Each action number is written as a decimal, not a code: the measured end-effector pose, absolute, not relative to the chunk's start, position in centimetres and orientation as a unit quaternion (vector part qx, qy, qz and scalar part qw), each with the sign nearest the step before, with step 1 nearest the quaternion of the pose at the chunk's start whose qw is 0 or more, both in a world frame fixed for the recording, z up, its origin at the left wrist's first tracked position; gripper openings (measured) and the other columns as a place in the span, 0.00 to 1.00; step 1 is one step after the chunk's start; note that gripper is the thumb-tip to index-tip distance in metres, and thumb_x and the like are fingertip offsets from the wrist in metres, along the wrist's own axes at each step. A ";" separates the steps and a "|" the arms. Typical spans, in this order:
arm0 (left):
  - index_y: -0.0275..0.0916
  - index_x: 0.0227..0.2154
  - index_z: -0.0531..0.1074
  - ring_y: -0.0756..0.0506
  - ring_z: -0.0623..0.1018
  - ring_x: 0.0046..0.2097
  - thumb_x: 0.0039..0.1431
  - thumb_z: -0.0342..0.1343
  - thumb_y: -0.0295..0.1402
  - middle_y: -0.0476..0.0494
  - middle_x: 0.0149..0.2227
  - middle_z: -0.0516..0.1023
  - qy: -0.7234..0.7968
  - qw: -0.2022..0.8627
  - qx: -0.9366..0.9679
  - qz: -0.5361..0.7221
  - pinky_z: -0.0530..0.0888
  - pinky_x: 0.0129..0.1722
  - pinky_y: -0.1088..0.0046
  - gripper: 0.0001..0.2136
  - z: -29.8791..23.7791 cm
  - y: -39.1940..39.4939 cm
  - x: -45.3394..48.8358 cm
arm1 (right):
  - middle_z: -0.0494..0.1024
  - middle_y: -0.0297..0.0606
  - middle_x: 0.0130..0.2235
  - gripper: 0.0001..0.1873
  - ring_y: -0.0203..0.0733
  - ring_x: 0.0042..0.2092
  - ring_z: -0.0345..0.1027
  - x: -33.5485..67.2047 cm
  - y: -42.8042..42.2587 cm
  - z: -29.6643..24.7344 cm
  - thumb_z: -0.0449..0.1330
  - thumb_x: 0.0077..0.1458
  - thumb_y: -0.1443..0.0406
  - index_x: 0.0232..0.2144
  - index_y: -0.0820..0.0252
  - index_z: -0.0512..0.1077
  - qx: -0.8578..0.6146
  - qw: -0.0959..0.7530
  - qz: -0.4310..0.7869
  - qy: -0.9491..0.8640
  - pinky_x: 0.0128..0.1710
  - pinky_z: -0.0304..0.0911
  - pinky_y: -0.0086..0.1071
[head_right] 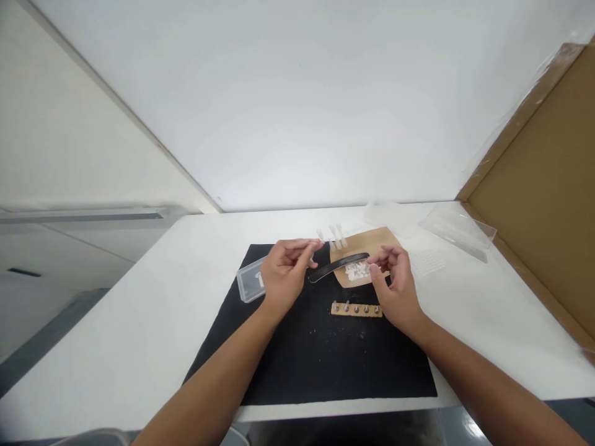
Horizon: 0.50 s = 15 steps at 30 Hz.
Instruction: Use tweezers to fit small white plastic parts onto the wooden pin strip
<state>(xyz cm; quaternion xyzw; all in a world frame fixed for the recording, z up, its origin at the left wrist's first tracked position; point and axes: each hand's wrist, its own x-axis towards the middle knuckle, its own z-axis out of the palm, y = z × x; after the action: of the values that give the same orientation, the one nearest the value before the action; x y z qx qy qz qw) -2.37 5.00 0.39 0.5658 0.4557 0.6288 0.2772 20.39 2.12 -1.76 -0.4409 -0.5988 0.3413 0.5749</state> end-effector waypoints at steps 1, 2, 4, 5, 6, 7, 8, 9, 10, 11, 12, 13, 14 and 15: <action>0.38 0.42 0.77 0.44 0.86 0.42 0.67 0.62 0.40 0.42 0.42 0.86 0.475 0.218 0.581 0.624 0.83 0.29 0.73 0.10 0.6 5.3 -3.0 | 0.74 0.38 0.45 0.20 0.44 0.47 0.70 20.4 2.1 -1.8 0.60 0.68 0.58 0.58 0.48 0.59 -0.440 0.581 0.338 -0.595 0.50 0.67 0.44; 0.39 0.42 0.77 0.46 0.86 0.41 0.68 0.61 0.40 0.42 0.43 0.86 0.494 0.145 0.605 0.607 0.82 0.31 0.73 0.09 0.7 5.7 -3.8 | 0.73 0.37 0.44 0.21 0.44 0.46 0.69 20.4 2.2 -1.8 0.60 0.68 0.59 0.58 0.48 0.58 -0.437 0.588 0.335 -0.592 0.49 0.66 0.43; 0.39 0.40 0.78 0.46 0.85 0.43 0.70 0.59 0.38 0.42 0.44 0.86 0.516 -0.005 0.645 0.563 0.80 0.35 0.73 0.08 1.0 6.3 -5.3 | 0.72 0.36 0.44 0.23 0.43 0.45 0.68 20.5 2.2 -1.9 0.60 0.68 0.60 0.59 0.46 0.55 -0.428 0.600 0.329 -0.590 0.48 0.66 0.42; 0.39 0.40 0.77 0.46 0.84 0.44 0.71 0.57 0.38 0.42 0.44 0.86 0.528 -0.055 0.649 0.545 0.78 0.36 0.73 0.08 1.1 6.6 -6.1 | 0.71 0.35 0.44 0.24 0.43 0.44 0.68 20.5 2.2 -1.9 0.60 0.67 0.61 0.59 0.45 0.54 -0.423 0.605 0.324 -0.592 0.48 0.65 0.42; 0.39 0.41 0.77 0.47 0.84 0.44 0.72 0.56 0.37 0.42 0.44 0.86 0.544 -0.090 0.645 0.529 0.77 0.36 0.73 0.08 1.2 6.9 -6.7 | 0.71 0.35 0.43 0.25 0.43 0.44 0.67 20.4 2.1 -1.9 0.60 0.67 0.62 0.59 0.45 0.53 -0.419 0.607 0.319 -0.595 0.47 0.65 0.42; 0.39 0.41 0.76 0.47 0.84 0.43 0.72 0.55 0.37 0.42 0.44 0.86 0.565 -0.115 0.638 0.510 0.75 0.36 0.73 0.09 1.3 7.1 -7.3 | 0.71 0.34 0.43 0.25 0.43 0.44 0.67 20.4 2.1 -1.9 0.60 0.67 0.62 0.59 0.44 0.52 -0.415 0.609 0.313 -0.599 0.47 0.65 0.42; 0.39 0.41 0.76 0.47 0.83 0.42 0.73 0.53 0.37 0.43 0.44 0.85 0.593 -0.134 0.627 0.487 0.73 0.35 0.73 0.09 1.4 7.3 -7.7 | 0.70 0.34 0.43 0.25 0.43 0.44 0.67 20.4 2.1 -1.9 0.60 0.67 0.63 0.58 0.44 0.52 -0.412 0.610 0.308 -0.603 0.47 0.64 0.42; 0.39 0.41 0.76 0.47 0.83 0.41 0.74 0.52 0.37 0.43 0.43 0.85 0.623 -0.145 0.616 0.459 0.71 0.34 0.73 0.10 1.5 7.4 -8.0 | 0.70 0.34 0.43 0.25 0.43 0.44 0.66 20.3 2.1 -1.9 0.60 0.67 0.64 0.58 0.44 0.52 -0.410 0.609 0.303 -0.608 0.47 0.64 0.42; 0.40 0.41 0.75 0.46 0.83 0.41 0.74 0.51 0.37 0.43 0.43 0.85 0.653 -0.150 0.606 0.428 0.68 0.32 0.72 0.10 1.6 7.4 -8.2 | 0.69 0.34 0.43 0.25 0.43 0.44 0.66 20.3 2.0 -1.9 0.60 0.66 0.64 0.58 0.44 0.52 -0.409 0.607 0.298 -0.612 0.46 0.64 0.42; 0.40 0.42 0.75 0.46 0.82 0.41 0.74 0.51 0.37 0.44 0.42 0.85 0.680 -0.151 0.598 0.397 0.65 0.31 0.72 0.10 1.7 7.4 -8.4 | 0.69 0.34 0.43 0.25 0.43 0.44 0.66 20.2 2.0 -1.8 0.60 0.66 0.65 0.58 0.44 0.52 -0.408 0.606 0.294 -0.616 0.46 0.63 0.42; 0.41 0.42 0.75 0.45 0.82 0.40 0.74 0.50 0.37 0.44 0.42 0.84 0.704 -0.149 0.590 0.366 0.63 0.30 0.71 0.10 1.9 7.4 -8.4 | 0.69 0.34 0.43 0.25 0.43 0.44 0.66 20.2 2.0 -1.8 0.59 0.66 0.65 0.58 0.44 0.52 -0.408 0.604 0.291 -0.620 0.46 0.63 0.42; 0.42 0.43 0.75 0.45 0.81 0.40 0.74 0.50 0.36 0.45 0.42 0.84 0.724 -0.144 0.583 0.341 0.61 0.29 0.71 0.09 2.0 7.3 -8.3 | 0.69 0.34 0.43 0.25 0.43 0.44 0.66 20.2 1.9 -1.7 0.59 0.66 0.66 0.58 0.44 0.52 -0.408 0.603 0.288 -0.622 0.45 0.63 0.42; 0.42 0.44 0.75 0.45 0.80 0.39 0.74 0.50 0.36 0.45 0.41 0.83 0.740 -0.137 0.576 0.321 0.59 0.29 0.71 0.09 2.2 7.2 -8.2 | 0.68 0.34 0.43 0.25 0.43 0.43 0.66 20.2 1.9 -1.7 0.59 0.66 0.66 0.58 0.45 0.52 -0.408 0.602 0.287 -0.624 0.45 0.63 0.42; 0.43 0.44 0.74 0.44 0.80 0.39 0.74 0.49 0.36 0.45 0.41 0.83 0.752 -0.130 0.569 0.306 0.59 0.29 0.71 0.09 2.4 7.1 -8.1 | 0.68 0.35 0.43 0.25 0.43 0.43 0.66 20.1 1.9 -1.6 0.59 0.66 0.66 0.58 0.45 0.51 -0.407 0.602 0.285 -0.625 0.45 0.63 0.42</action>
<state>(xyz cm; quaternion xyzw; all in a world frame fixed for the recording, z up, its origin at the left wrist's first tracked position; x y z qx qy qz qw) -8.08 7.08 2.39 0.5690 0.7523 0.3057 -0.1301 20.13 1.92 -1.62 -0.4075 -0.6249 0.2852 0.6017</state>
